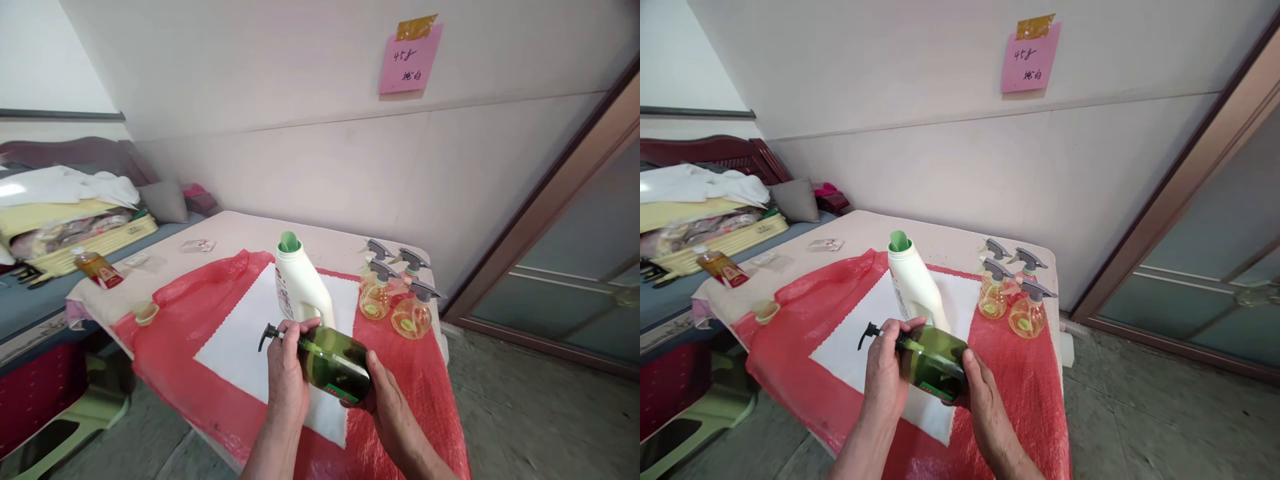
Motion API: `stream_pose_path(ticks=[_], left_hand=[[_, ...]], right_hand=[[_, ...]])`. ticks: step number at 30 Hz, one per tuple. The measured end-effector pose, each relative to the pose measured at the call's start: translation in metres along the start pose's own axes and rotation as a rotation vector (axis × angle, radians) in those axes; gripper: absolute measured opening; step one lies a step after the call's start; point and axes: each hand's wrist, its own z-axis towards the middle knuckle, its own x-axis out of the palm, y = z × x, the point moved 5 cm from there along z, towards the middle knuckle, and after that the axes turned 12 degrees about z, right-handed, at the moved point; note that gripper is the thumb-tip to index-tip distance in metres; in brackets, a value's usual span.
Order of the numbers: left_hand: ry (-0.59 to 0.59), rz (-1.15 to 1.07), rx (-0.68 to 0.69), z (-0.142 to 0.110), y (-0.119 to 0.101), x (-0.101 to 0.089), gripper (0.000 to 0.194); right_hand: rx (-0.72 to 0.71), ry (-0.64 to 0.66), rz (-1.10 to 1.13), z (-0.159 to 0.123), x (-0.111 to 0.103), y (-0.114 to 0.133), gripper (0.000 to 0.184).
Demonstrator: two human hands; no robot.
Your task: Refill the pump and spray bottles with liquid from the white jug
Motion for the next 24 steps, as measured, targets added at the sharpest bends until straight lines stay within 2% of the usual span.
stream_pose_path(ticks=[2,4,7,8,10,12,14,16,17,19,20,22,24], left_hand=[[-0.045,0.009,-0.007,0.0,-0.001,-0.002,0.029],[-0.078,-0.001,-0.026,0.002,-0.001,-0.005,0.029],[-0.057,-0.019,-0.045,0.005,-0.002,-0.008,0.03],[-0.033,-0.021,-0.053,0.006,-0.002,-0.008,0.03],[0.02,-0.016,-0.077,0.007,-0.002,-0.008,0.032],[0.046,-0.012,-0.1,0.008,-0.001,-0.007,0.033],[0.027,-0.018,-0.105,0.008,0.0,-0.008,0.034],[-0.014,-0.042,-0.11,0.009,0.0,-0.009,0.033],[-0.026,-0.055,-0.117,0.009,0.0,-0.01,0.033],[-0.024,-0.063,-0.127,0.01,0.0,-0.01,0.033],[-0.009,-0.057,-0.131,0.01,0.0,-0.01,0.033],[0.038,-0.036,-0.132,0.009,-0.001,-0.008,0.034],[0.061,-0.02,-0.127,0.008,-0.002,-0.007,0.034]], right_hand=[[0.032,0.031,-0.015,-0.002,0.002,-0.001,0.062],[-0.015,0.075,-0.002,-0.005,0.006,0.003,0.064],[-0.116,0.123,-0.01,-0.007,0.012,0.011,0.089],[-0.099,0.137,-0.028,-0.007,0.013,0.011,0.085],[0.027,0.137,-0.056,-0.006,0.012,0.003,0.065],[0.156,0.102,-0.058,-0.006,0.008,-0.005,0.07],[0.181,0.092,-0.033,-0.007,0.006,-0.008,0.076],[0.111,0.143,-0.016,-0.008,0.007,-0.004,0.069],[0.055,0.172,-0.015,-0.008,0.009,-0.001,0.072],[-0.052,0.199,-0.038,-0.008,0.011,0.006,0.093],[-0.069,0.194,-0.049,-0.008,0.012,0.007,0.095],[0.056,0.169,-0.029,-0.007,0.013,-0.001,0.079],[0.279,0.158,0.032,-0.008,0.014,-0.013,0.078]])
